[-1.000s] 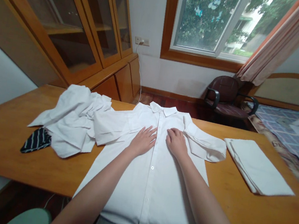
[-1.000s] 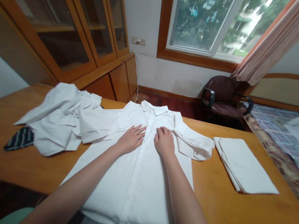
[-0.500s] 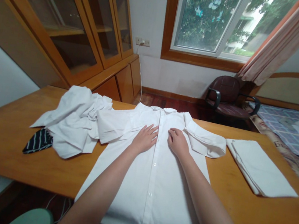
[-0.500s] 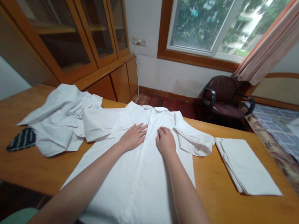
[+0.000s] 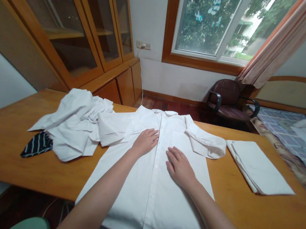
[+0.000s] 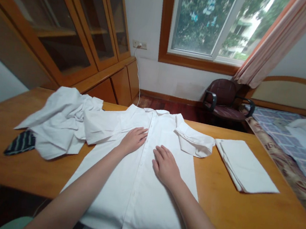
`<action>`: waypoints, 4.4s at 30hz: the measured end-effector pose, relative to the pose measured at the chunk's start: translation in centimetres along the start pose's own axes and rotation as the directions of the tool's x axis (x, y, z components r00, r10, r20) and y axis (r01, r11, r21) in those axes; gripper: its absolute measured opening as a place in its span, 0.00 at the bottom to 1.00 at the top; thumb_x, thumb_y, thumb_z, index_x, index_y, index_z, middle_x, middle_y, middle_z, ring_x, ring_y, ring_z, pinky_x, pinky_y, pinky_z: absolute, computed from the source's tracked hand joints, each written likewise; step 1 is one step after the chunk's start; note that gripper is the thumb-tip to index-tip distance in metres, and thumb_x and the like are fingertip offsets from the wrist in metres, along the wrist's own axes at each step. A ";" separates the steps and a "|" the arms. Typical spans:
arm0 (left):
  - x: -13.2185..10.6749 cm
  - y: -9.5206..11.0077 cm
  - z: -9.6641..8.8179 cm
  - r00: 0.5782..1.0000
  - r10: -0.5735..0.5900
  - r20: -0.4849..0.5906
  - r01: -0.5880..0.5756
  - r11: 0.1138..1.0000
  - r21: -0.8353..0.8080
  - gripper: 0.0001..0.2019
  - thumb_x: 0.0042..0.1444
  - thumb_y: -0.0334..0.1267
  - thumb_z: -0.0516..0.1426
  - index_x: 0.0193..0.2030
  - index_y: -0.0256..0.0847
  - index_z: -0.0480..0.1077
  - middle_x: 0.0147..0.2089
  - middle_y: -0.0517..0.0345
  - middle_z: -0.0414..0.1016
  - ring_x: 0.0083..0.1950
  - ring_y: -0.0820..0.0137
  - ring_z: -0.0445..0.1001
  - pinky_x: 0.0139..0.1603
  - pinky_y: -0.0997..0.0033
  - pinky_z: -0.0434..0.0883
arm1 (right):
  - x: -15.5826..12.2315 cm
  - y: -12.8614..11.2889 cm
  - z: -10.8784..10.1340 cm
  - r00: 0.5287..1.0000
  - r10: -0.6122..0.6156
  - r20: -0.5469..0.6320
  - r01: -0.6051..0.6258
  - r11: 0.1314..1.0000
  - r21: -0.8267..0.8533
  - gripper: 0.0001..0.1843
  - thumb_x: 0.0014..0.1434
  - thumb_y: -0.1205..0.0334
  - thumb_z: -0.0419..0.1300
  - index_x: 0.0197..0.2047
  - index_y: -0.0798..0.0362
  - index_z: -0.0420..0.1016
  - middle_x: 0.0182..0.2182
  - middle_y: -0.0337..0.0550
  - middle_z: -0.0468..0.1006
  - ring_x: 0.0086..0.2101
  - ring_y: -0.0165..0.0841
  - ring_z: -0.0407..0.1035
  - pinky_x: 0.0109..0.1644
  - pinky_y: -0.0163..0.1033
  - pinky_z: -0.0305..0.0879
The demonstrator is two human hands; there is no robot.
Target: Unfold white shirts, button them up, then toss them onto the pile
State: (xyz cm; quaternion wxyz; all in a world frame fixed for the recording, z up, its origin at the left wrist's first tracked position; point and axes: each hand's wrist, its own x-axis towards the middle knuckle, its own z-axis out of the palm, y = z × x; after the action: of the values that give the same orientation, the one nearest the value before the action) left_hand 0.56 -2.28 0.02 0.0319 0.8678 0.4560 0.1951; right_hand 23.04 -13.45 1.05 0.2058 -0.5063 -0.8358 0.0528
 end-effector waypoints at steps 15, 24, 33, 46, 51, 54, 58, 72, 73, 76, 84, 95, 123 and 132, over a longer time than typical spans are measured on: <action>-6.9 4.5 -3.4 0.997 -0.035 0.066 0.058 0.922 -0.384 0.09 0.61 0.34 0.58 0.46 0.44 0.77 0.47 0.54 0.72 0.51 0.63 0.67 0.56 0.60 0.67 | -0.6 -0.8 -0.2 0.998 0.062 -0.016 -0.061 0.996 0.059 0.20 0.65 0.63 0.56 0.60 0.50 0.70 0.60 0.49 0.69 0.62 0.44 0.59 0.66 0.54 0.59; -8.7 6.1 -4.4 0.961 -0.161 0.223 0.252 0.840 -0.481 0.05 0.58 0.35 0.59 0.34 0.42 0.77 0.36 0.58 0.75 0.43 0.65 0.71 0.50 0.64 0.65 | -0.5 -2.6 0.2 0.997 0.066 -0.032 -0.054 0.957 0.286 0.07 0.61 0.68 0.62 0.42 0.49 0.78 0.43 0.45 0.76 0.47 0.39 0.66 0.53 0.47 0.66; -8.6 6.7 -3.1 0.948 -0.270 0.169 0.317 0.843 -0.434 0.03 0.54 0.33 0.61 0.29 0.42 0.75 0.34 0.59 0.75 0.41 0.66 0.71 0.49 0.64 0.65 | 0.1 -3.3 0.8 0.993 0.098 0.071 -0.116 0.930 0.350 0.08 0.56 0.70 0.66 0.39 0.49 0.79 0.39 0.42 0.75 0.41 0.36 0.68 0.47 0.42 0.64; -8.8 7.3 -3.2 0.945 -0.302 0.125 0.326 0.843 -0.429 0.04 0.53 0.30 0.59 0.29 0.42 0.73 0.34 0.58 0.73 0.42 0.65 0.69 0.44 0.65 0.65 | 1.0 -3.7 0.8 0.987 0.123 0.099 -0.152 0.918 0.366 0.07 0.57 0.70 0.65 0.37 0.49 0.78 0.39 0.42 0.74 0.42 0.37 0.69 0.47 0.42 0.65; -8.5 7.3 -3.2 0.947 -0.300 0.119 0.322 0.863 -0.388 0.04 0.53 0.29 0.59 0.30 0.41 0.72 0.35 0.58 0.73 0.42 0.65 0.67 0.45 0.65 0.65 | 1.0 -3.9 0.9 0.986 0.137 0.094 -0.163 0.914 0.371 0.05 0.57 0.69 0.65 0.34 0.49 0.78 0.39 0.43 0.74 0.42 0.37 0.68 0.48 0.43 0.64; -8.4 7.1 -3.1 0.946 -0.293 0.141 0.325 0.863 -0.387 0.04 0.53 0.29 0.59 0.30 0.41 0.72 0.35 0.58 0.73 0.42 0.64 0.67 0.45 0.65 0.64 | 1.0 -4.0 0.8 0.984 0.154 0.093 -0.178 0.907 0.381 0.05 0.57 0.69 0.65 0.34 0.50 0.77 0.39 0.42 0.74 0.42 0.37 0.68 0.48 0.42 0.64; -8.4 6.9 -2.8 0.949 -0.282 0.142 0.316 0.858 -0.406 0.04 0.54 0.30 0.58 0.31 0.41 0.73 0.35 0.58 0.73 0.43 0.64 0.68 0.45 0.65 0.64 | 1.2 -4.2 0.7 0.980 0.176 0.098 -0.200 0.901 0.384 0.05 0.56 0.69 0.66 0.32 0.50 0.77 0.39 0.42 0.74 0.42 0.37 0.68 0.48 0.42 0.64; -8.4 6.9 -3.0 0.940 -0.296 0.167 0.339 0.845 -0.413 0.04 0.57 0.32 0.59 0.31 0.42 0.73 0.36 0.57 0.74 0.43 0.63 0.68 0.47 0.62 0.64 | 1.3 -4.3 0.8 0.972 0.216 0.097 -0.237 0.881 0.410 0.06 0.56 0.70 0.66 0.30 0.50 0.77 0.39 0.41 0.74 0.42 0.37 0.68 0.48 0.42 0.64; -8.4 6.9 -3.0 0.940 -0.298 0.166 0.340 0.844 -0.414 0.04 0.57 0.32 0.59 0.31 0.42 0.73 0.36 0.57 0.74 0.43 0.63 0.68 0.47 0.62 0.64 | 1.2 -4.3 0.9 0.971 0.218 0.096 -0.238 0.879 0.413 0.06 0.56 0.70 0.66 0.30 0.50 0.77 0.39 0.41 0.74 0.42 0.37 0.68 0.48 0.42 0.64; -8.4 6.9 -3.0 0.939 -0.299 0.167 0.343 0.843 -0.415 0.04 0.57 0.32 0.59 0.30 0.41 0.73 0.36 0.57 0.74 0.43 0.63 0.68 0.47 0.62 0.64 | 1.2 -4.2 1.0 0.971 0.220 0.091 -0.238 0.874 0.423 0.06 0.56 0.70 0.65 0.30 0.50 0.77 0.39 0.41 0.74 0.42 0.37 0.68 0.48 0.42 0.64; -8.4 7.0 -3.3 0.941 -0.293 0.170 0.338 0.842 -0.421 0.05 0.57 0.33 0.57 0.30 0.42 0.72 0.36 0.57 0.74 0.43 0.63 0.68 0.49 0.60 0.64 | 1.1 -4.3 0.9 0.971 0.224 0.078 -0.236 0.873 0.426 0.06 0.56 0.70 0.64 0.29 0.50 0.77 0.38 0.42 0.75 0.41 0.37 0.68 0.47 0.42 0.64; -8.4 7.0 -3.2 0.936 -0.302 0.181 0.352 0.834 -0.424 0.04 0.56 0.32 0.58 0.31 0.42 0.72 0.36 0.57 0.74 0.44 0.62 0.68 0.48 0.62 0.63 | 1.1 -4.5 0.9 0.969 0.237 0.068 -0.241 0.854 0.462 0.08 0.56 0.71 0.63 0.28 0.50 0.76 0.38 0.42 0.75 0.41 0.38 0.68 0.47 0.43 0.64; -8.6 7.0 -2.9 0.938 -0.301 0.169 0.345 0.840 -0.420 0.05 0.58 0.31 0.57 0.30 0.41 0.71 0.36 0.57 0.73 0.44 0.63 0.67 0.48 0.62 0.62 | 1.2 -4.5 1.0 0.960 0.265 0.093 -0.276 0.830 0.485 0.07 0.55 0.72 0.63 0.29 0.51 0.76 0.37 0.42 0.74 0.40 0.36 0.67 0.46 0.40 0.59; -8.5 7.2 -3.3 0.939 -0.303 0.164 0.344 0.848 -0.404 0.06 0.57 0.30 0.58 0.30 0.41 0.70 0.36 0.57 0.73 0.44 0.62 0.67 0.48 0.62 0.63 | 1.1 -4.6 0.9 0.962 0.257 0.097 -0.271 0.833 0.482 0.07 0.55 0.72 0.64 0.29 0.51 0.76 0.37 0.40 0.75 0.41 0.36 0.66 0.46 0.40 0.60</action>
State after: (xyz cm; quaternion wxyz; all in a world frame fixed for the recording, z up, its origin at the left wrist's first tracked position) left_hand 0.61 -13.72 2.10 0.2745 0.7584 0.5398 0.2410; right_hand 18.45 -14.60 1.90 0.3065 -0.5468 -0.7198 0.2983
